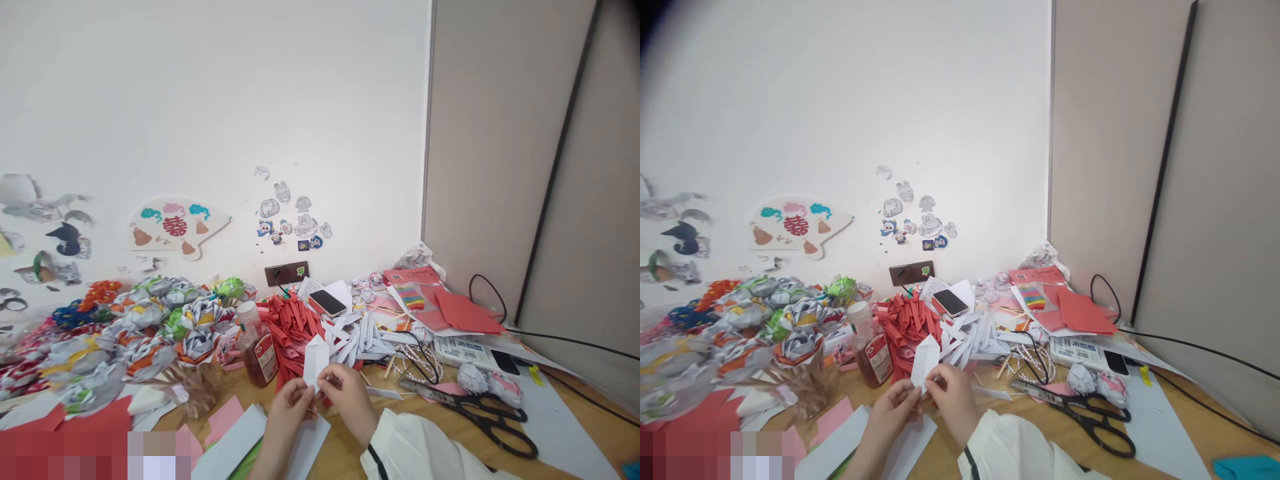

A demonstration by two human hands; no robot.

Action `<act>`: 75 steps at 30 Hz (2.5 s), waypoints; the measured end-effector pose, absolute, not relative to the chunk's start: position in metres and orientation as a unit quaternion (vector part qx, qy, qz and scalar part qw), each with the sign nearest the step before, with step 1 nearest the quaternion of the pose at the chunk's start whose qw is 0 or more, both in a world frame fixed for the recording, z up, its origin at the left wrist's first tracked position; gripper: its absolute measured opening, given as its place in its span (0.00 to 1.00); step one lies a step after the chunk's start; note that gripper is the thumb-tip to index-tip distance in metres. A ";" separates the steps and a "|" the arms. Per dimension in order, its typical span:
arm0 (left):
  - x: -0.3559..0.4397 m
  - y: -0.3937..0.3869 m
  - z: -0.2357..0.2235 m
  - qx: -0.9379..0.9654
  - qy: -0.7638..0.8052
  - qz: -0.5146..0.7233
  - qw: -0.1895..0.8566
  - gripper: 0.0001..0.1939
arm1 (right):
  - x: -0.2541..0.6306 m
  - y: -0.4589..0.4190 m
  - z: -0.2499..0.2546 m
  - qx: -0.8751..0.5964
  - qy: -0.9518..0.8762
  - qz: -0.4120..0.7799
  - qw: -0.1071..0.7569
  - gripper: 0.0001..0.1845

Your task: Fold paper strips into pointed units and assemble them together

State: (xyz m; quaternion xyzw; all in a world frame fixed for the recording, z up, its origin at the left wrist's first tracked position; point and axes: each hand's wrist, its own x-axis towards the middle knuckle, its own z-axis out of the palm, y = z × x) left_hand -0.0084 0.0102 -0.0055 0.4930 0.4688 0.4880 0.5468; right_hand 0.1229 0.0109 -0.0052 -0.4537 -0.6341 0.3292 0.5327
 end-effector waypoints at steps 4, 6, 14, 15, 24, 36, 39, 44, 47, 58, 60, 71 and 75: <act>-0.007 0.009 -0.005 0.530 0.465 0.487 0.515 0.17 | 0.122 0.012 -0.008 -0.458 -0.635 0.312 0.539 0.04; -0.007 0.008 -0.004 0.539 0.465 0.485 0.508 0.15 | 0.121 0.012 -0.009 -0.456 -0.633 0.312 0.542 0.04; -0.004 0.004 0.002 0.572 0.489 0.485 0.446 0.12 | 0.119 0.011 -0.009 -0.448 -0.621 0.343 0.544 0.03; -0.003 0.004 0.002 0.576 0.485 0.487 0.442 0.13 | 0.119 0.011 -0.010 -0.446 -0.622 0.343 0.544 0.03; -0.009 0.012 -0.007 0.569 0.480 0.480 0.464 0.15 | 0.133 0.015 -0.009 -0.389 -0.688 0.341 0.509 0.08; -0.016 0.013 -0.001 0.651 0.485 0.435 0.390 0.18 | 0.174 0.030 0.011 -0.374 -0.777 0.276 0.425 0.10; -0.016 0.014 -0.003 0.620 0.476 0.453 0.428 0.17 | 0.176 0.031 0.006 -0.365 -0.753 0.359 0.413 0.11; -0.015 0.019 -0.012 0.538 0.464 0.481 0.514 0.22 | 0.174 0.035 0.000 -0.322 -0.681 0.507 0.420 0.14; -0.015 0.020 -0.010 0.486 0.467 0.488 0.554 0.26 | 0.173 0.038 -0.003 -0.326 -0.647 0.534 0.436 0.15; -0.014 0.000 0.019 0.439 0.442 0.531 0.574 0.14 | 0.166 0.036 -0.008 -0.328 -0.601 0.532 0.498 0.16; -0.015 0.003 0.017 0.439 0.440 0.526 0.580 0.15 | 0.166 0.036 -0.010 -0.329 -0.633 0.487 0.504 0.13; -0.014 0.005 0.013 0.495 0.501 0.471 0.530 0.16 | 0.168 0.025 0.002 -0.358 -0.738 0.346 0.455 0.10; -0.014 0.007 0.011 0.554 0.489 0.470 0.483 0.15 | 0.168 0.026 0.000 -0.373 -0.748 0.358 0.415 0.14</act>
